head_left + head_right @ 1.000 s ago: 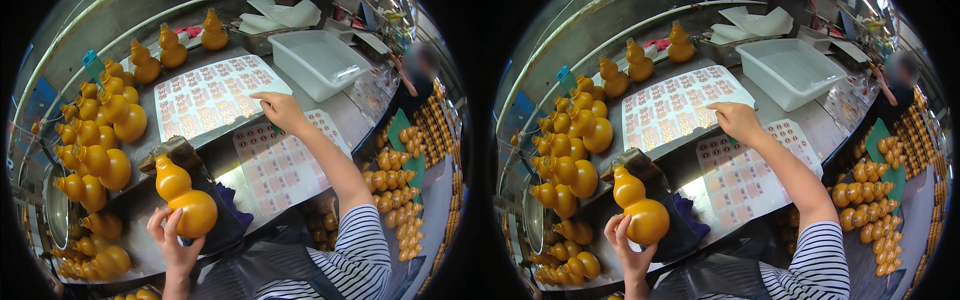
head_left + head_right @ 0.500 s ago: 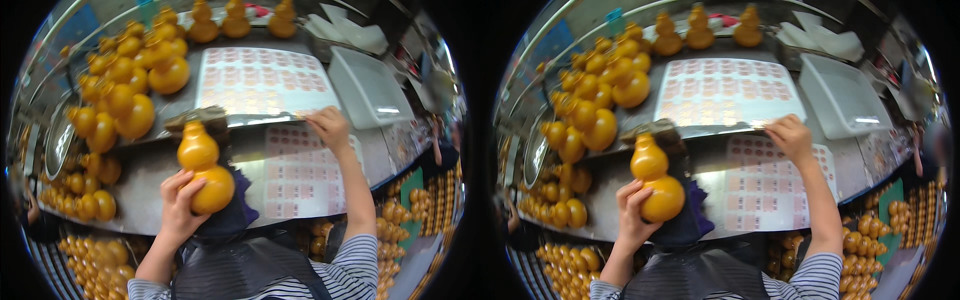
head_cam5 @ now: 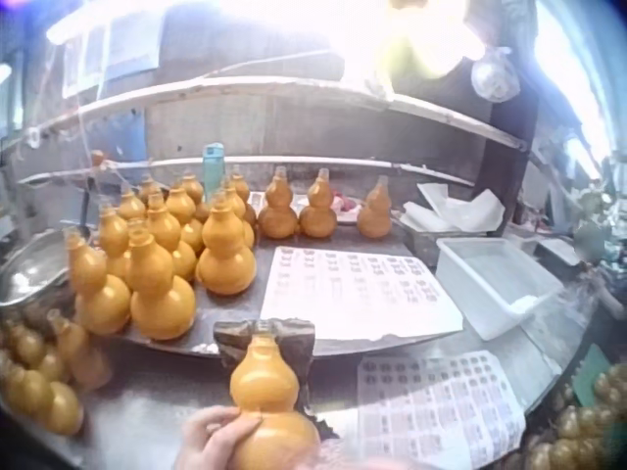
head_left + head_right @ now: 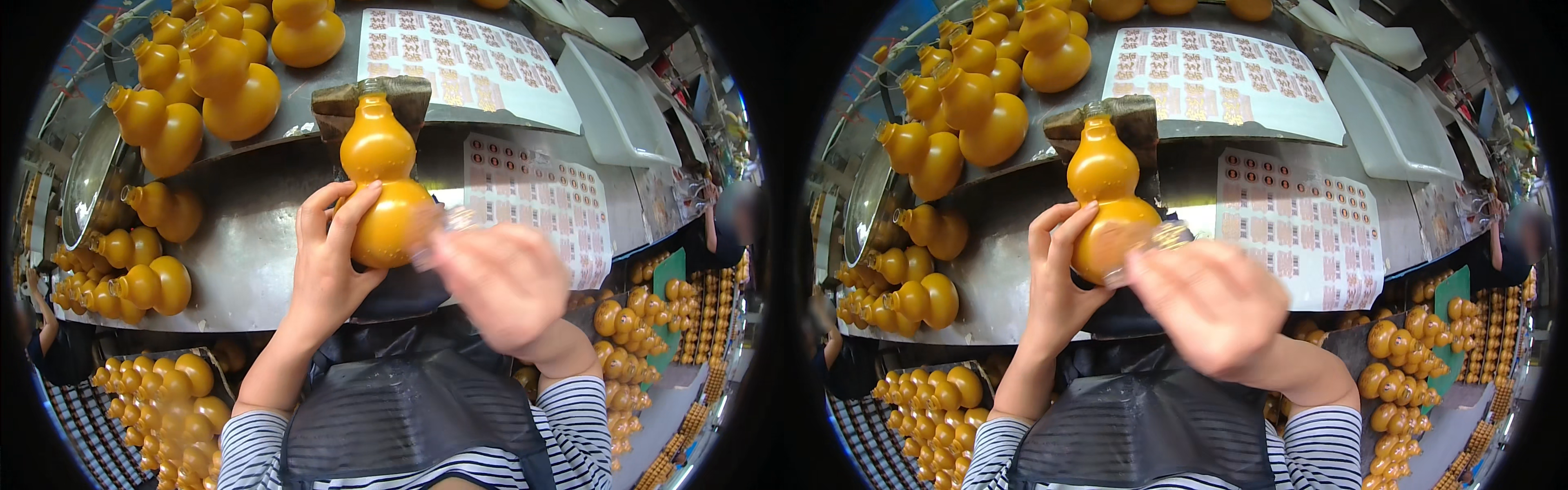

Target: The person repeatedly picks up yellow gourd-shaped containers, applies a small circular sticker to the side, and rubs it with a green card to ensure adhesion. The person then places the labeled gourd into a metal tray and repeats the process with a new gourd from a nearby pile.

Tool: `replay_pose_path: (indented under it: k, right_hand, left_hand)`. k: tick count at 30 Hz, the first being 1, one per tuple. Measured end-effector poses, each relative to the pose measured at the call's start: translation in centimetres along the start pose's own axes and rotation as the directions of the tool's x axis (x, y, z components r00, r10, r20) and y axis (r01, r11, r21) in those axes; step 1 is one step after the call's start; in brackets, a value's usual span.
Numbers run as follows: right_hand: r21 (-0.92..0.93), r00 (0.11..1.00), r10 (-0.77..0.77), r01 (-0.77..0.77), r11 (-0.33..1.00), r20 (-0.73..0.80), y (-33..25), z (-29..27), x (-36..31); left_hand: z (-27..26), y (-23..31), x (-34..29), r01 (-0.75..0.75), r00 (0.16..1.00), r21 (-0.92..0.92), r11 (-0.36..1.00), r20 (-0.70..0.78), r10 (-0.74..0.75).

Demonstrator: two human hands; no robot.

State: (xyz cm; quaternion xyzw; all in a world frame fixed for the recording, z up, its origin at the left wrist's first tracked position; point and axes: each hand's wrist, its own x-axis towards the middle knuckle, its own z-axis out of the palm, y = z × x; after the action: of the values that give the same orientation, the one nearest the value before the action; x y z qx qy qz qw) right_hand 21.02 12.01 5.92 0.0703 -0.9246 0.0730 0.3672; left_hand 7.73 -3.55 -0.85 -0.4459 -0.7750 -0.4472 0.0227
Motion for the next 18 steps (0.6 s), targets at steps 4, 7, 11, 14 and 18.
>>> replay_pose_path:
  k: [4,7,11,14,18]
  right_hand:
    - [-0.105,0.996,-0.078,0.074,0.992,-0.038,-1.4,3.3,-0.1]
    - [-0.036,0.999,-0.032,0.030,0.999,-0.031,-1.3,2.6,-0.4]
    - [0.005,0.990,0.077,-0.077,0.997,-0.121,-0.6,3.1,-1.6]
    - [0.025,0.984,0.178,-0.177,0.984,-0.030,-0.5,5.3,-2.6]
    - [0.100,0.986,0.169,-0.168,0.981,-0.006,1.3,6.2,-2.9]
  left_hand:
    - [-0.3,-0.5,-0.4,-0.010,1.000,-0.139,0.990,0.007,0.011]
    - [-1.6,-0.3,-0.9,0.045,0.999,-0.332,0.942,0.000,-0.048]
    - [-2.0,-1.1,-1.1,-0.144,0.985,-0.299,0.943,-0.134,0.108]
    - [-0.4,-1.0,-0.5,-0.181,0.971,-0.174,0.968,-0.189,0.148]
    - [0.0,-0.9,-0.6,-0.099,0.983,-0.156,0.983,-0.167,0.073]
